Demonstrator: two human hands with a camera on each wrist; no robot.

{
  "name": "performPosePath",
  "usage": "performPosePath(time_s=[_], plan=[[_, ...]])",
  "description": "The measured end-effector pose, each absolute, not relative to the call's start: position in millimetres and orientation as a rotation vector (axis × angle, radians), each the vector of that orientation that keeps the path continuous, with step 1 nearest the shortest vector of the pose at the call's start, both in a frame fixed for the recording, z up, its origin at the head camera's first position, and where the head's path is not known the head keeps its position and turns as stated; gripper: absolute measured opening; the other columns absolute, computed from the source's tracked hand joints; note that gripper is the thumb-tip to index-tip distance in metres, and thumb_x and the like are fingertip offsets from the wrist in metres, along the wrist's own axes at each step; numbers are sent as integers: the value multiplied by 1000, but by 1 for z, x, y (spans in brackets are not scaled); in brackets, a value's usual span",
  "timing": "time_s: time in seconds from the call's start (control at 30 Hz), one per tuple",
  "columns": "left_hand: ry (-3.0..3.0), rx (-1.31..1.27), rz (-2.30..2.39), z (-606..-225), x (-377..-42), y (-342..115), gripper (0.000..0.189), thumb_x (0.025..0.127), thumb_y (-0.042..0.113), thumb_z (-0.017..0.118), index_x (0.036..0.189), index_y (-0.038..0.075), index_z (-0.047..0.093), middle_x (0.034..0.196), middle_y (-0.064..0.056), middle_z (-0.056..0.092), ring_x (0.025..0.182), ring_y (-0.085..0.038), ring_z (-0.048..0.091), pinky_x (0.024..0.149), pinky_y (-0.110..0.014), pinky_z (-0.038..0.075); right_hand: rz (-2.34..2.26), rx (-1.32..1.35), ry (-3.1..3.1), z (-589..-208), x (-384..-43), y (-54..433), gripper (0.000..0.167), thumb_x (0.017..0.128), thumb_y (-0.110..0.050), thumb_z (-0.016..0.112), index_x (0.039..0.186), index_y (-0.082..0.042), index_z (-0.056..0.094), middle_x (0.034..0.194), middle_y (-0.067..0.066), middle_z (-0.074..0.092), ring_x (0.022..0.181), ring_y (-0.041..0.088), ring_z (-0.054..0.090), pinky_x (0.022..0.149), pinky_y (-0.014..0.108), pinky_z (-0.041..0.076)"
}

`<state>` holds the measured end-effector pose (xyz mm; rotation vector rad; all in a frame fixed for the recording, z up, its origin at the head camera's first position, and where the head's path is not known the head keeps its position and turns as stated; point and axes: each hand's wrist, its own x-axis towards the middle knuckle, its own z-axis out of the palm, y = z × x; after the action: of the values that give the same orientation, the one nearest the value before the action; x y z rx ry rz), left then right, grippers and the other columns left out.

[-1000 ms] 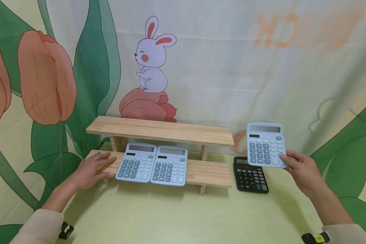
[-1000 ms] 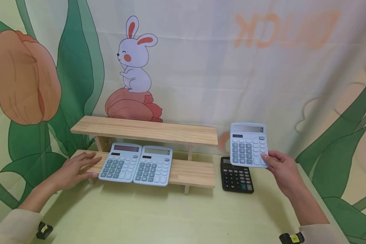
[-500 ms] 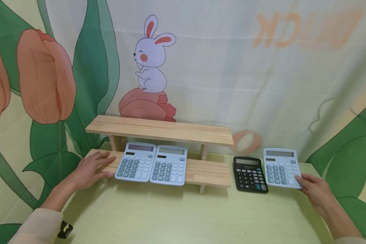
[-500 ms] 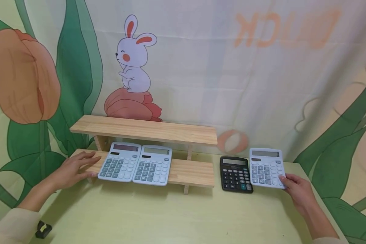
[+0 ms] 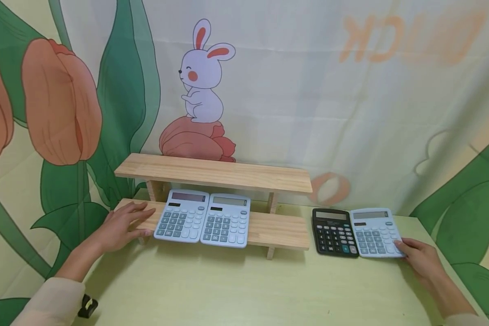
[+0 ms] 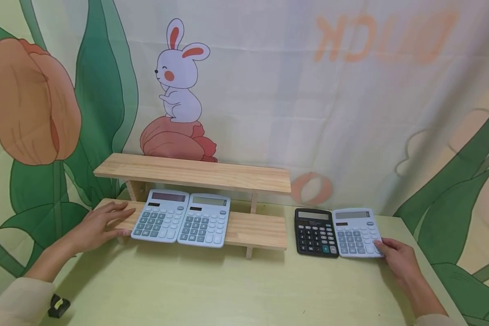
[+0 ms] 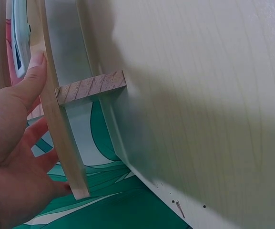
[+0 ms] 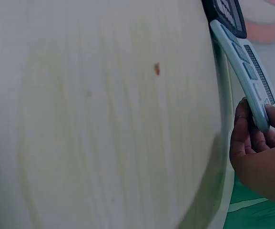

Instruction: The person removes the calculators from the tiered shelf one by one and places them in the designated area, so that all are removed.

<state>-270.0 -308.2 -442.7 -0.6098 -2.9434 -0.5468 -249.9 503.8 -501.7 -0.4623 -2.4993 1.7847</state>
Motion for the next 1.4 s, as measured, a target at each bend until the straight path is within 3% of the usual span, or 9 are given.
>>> performPosePath(time_s=[0.1,0.23,0.3,0.37,0.5,0.8,1.03,1.3,1.4], plan=[[-2940,-608,-555,-443,-270,-308,68,96,39,78,152,7,58,160,-28,44,146,-55,35,103,-90,20,1732,-488,-2530,-503,-252,503,70,112,-26,55,152,25,29,96,-18,62,85,-9,60,76,17,55],[-2938,-611,-561,-444,-271,-309,68,96,40,78,152,7,58,160,-28,44,146,-55,35,102,-90,19,1551,-538,-2639,-502,-253,503,69,112,-30,54,151,23,35,116,17,68,86,-7,58,74,17,54],[-2942,-612,-559,-445,-271,-309,69,96,41,78,152,7,58,160,-28,44,146,-55,35,102,-91,20,1434,-555,-2708,-501,-253,504,69,112,-34,53,150,22,39,132,33,60,92,0,59,72,17,52],[-2944,-614,-553,-445,-271,-310,70,96,43,77,152,7,58,160,-29,44,145,-56,35,102,-91,20,1325,-561,-2764,-501,-253,504,68,111,-36,53,149,20,43,143,38,53,102,11,60,70,16,49],[-2946,-614,-554,-445,-271,-309,70,96,44,77,152,7,58,160,-28,44,146,-56,35,102,-91,20,1229,-539,-2807,-502,-253,504,65,111,-34,55,147,19,46,144,39,52,116,34,57,69,17,47],[-2949,-605,-564,-444,-270,-308,70,95,44,78,152,7,58,160,-29,44,146,-56,34,102,-91,19,1060,-492,-2868,-501,-253,502,61,110,-30,58,144,19,48,138,40,56,116,45,59,75,30,47],[-2938,-622,-570,-443,-269,-308,68,96,40,78,152,7,58,159,-28,45,146,-57,34,102,-91,19,1011,-450,-2897,-495,-249,502,62,110,-35,57,143,18,50,137,39,57,118,48,58,79,40,49],[-2939,-623,-558,-443,-270,-308,69,96,41,78,153,7,58,159,-29,45,145,-56,35,102,-91,19,1020,-319,-2864,-469,-239,485,65,112,-40,51,143,16,51,138,40,56,120,49,58,79,36,52],[-2937,-622,-561,-443,-270,-308,69,96,41,78,153,7,58,159,-29,44,145,-55,36,102,-91,19,1069,-229,-2851,-452,-236,462,65,112,-43,51,145,13,53,138,37,57,118,42,61,80,30,51]])
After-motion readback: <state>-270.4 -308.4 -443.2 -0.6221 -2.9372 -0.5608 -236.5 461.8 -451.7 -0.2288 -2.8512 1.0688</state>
